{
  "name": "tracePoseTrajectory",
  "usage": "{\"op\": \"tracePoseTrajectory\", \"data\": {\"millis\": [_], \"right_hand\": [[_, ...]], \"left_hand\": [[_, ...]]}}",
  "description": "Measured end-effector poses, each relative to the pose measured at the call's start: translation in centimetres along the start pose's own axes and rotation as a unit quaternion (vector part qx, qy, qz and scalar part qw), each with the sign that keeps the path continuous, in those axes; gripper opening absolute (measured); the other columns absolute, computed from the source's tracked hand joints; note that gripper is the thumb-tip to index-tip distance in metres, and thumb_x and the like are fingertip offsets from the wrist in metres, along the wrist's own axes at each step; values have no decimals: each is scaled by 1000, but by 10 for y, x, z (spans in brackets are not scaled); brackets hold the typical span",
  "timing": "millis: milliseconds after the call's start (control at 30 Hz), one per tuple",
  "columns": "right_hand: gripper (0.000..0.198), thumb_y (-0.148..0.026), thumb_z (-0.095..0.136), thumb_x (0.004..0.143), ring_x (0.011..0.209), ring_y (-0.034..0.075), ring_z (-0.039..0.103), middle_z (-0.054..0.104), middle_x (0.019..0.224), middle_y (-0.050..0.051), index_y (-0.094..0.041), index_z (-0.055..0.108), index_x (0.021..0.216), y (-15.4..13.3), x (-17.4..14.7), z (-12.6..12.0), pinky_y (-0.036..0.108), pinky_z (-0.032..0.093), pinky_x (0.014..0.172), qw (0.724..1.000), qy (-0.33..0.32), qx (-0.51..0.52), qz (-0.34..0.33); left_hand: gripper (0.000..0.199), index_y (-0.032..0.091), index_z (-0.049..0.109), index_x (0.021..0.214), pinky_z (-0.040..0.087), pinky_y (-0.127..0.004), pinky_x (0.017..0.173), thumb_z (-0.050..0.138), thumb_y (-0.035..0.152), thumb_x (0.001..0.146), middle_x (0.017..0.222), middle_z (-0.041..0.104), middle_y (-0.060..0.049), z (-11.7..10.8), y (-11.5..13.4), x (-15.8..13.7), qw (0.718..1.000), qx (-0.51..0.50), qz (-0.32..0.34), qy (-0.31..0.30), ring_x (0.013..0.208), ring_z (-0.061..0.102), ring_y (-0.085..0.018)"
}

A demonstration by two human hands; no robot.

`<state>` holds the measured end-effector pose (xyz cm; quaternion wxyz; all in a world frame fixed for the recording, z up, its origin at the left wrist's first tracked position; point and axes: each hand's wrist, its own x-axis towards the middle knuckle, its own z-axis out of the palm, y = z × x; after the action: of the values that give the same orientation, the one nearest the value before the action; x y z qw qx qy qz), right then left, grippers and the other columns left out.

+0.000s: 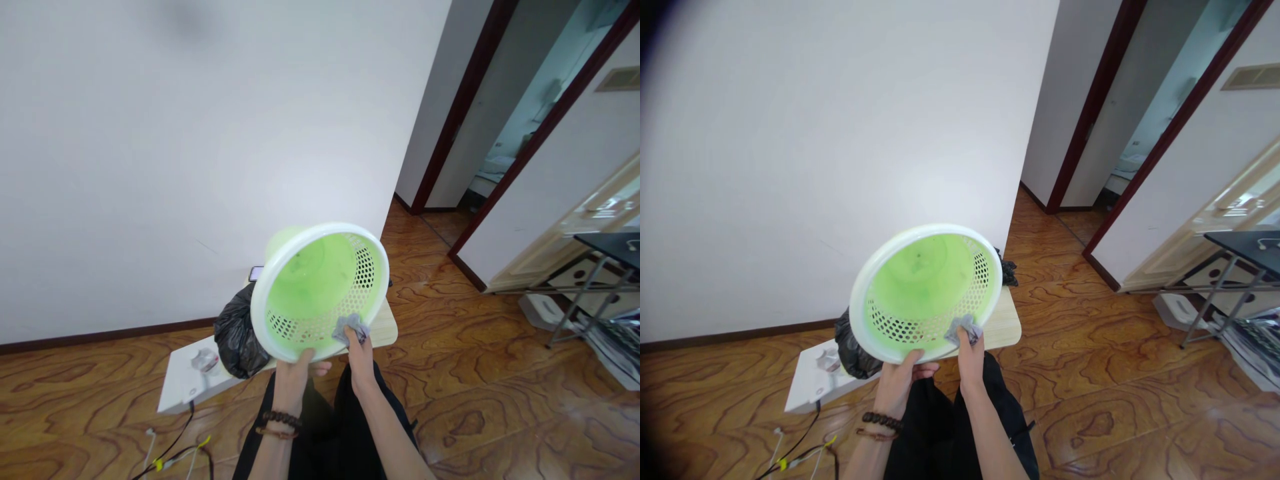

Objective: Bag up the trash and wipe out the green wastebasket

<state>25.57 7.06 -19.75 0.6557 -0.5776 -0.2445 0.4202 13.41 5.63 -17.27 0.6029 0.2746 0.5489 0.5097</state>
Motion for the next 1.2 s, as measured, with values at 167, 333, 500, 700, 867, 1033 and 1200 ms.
{"op": "tracePoseTrajectory", "data": {"millis": [167, 333, 500, 700, 867, 1033, 1200], "right_hand": [[48, -37, 57, 69, 101, 23, 53, 61, 105, 6, -15, 54, 112, -4, -3, 1, 36, 40, 87, 1000, -9, 0, 7], [46, -36, 58, 67, 98, 22, 55, 61, 104, 6, -15, 56, 108, -5, -4, 3, 32, 44, 82, 1000, -2, 4, 17], [47, -37, 57, 68, 99, 22, 54, 62, 100, 5, -14, 55, 109, -6, -5, 3, 33, 43, 82, 1000, -7, 2, 13], [42, -34, 59, 64, 91, 22, 57, 65, 91, 5, -14, 59, 101, -3, -2, 3, 32, 45, 78, 999, 6, 31, 34], [41, -32, 61, 62, 83, 20, 59, 65, 86, 5, -15, 59, 99, 2, 9, 9, 31, 47, 72, 996, 8, 63, 65], [42, -30, 63, 59, 84, 21, 59, 65, 86, 5, -15, 59, 98, 1, 18, 14, 31, 47, 72, 996, 11, 65, 56], [44, -31, 63, 59, 86, 21, 59, 65, 90, 6, -16, 57, 100, 7, 18, 16, 33, 48, 73, 996, 11, 73, 57]], "left_hand": [[31, 9, 50, 92, 52, -31, 47, 61, 21, 66, 63, 65, -7, 1, 3, -3, 1000, -7, -2, 1, 52, 62, -20], [30, 9, 50, 92, 52, -31, 47, 60, 23, 67, 64, 65, -7, 2, 5, -3, 1000, -2, 9, -7, 52, 62, -20], [27, 10, 50, 89, 51, -31, 47, 60, 20, 66, 63, 65, -7, 4, 10, -3, 1000, 1, -16, 4, 52, 62, -20], [28, 10, 49, 91, 51, -31, 46, 58, 20, 67, 60, 64, -6, 6, 3, 4, 1000, 17, -12, -7, 48, 61, -18], [26, 9, 50, 86, 43, -24, 35, 59, 22, 66, 52, 61, -4, 1, -10, 27, 999, 40, 8, -14, 41, 56, -16], [23, 9, 52, 78, 36, -20, 32, 60, 23, 62, 44, 57, -3, -4, -11, 50, 998, 44, 2, -36, 37, 53, -14], [19, 12, 54, 72, 35, -21, 33, 60, 27, 62, 40, 53, -1, 7, -10, 49, 997, 54, 16, -56, 34, 48, -12]]}}
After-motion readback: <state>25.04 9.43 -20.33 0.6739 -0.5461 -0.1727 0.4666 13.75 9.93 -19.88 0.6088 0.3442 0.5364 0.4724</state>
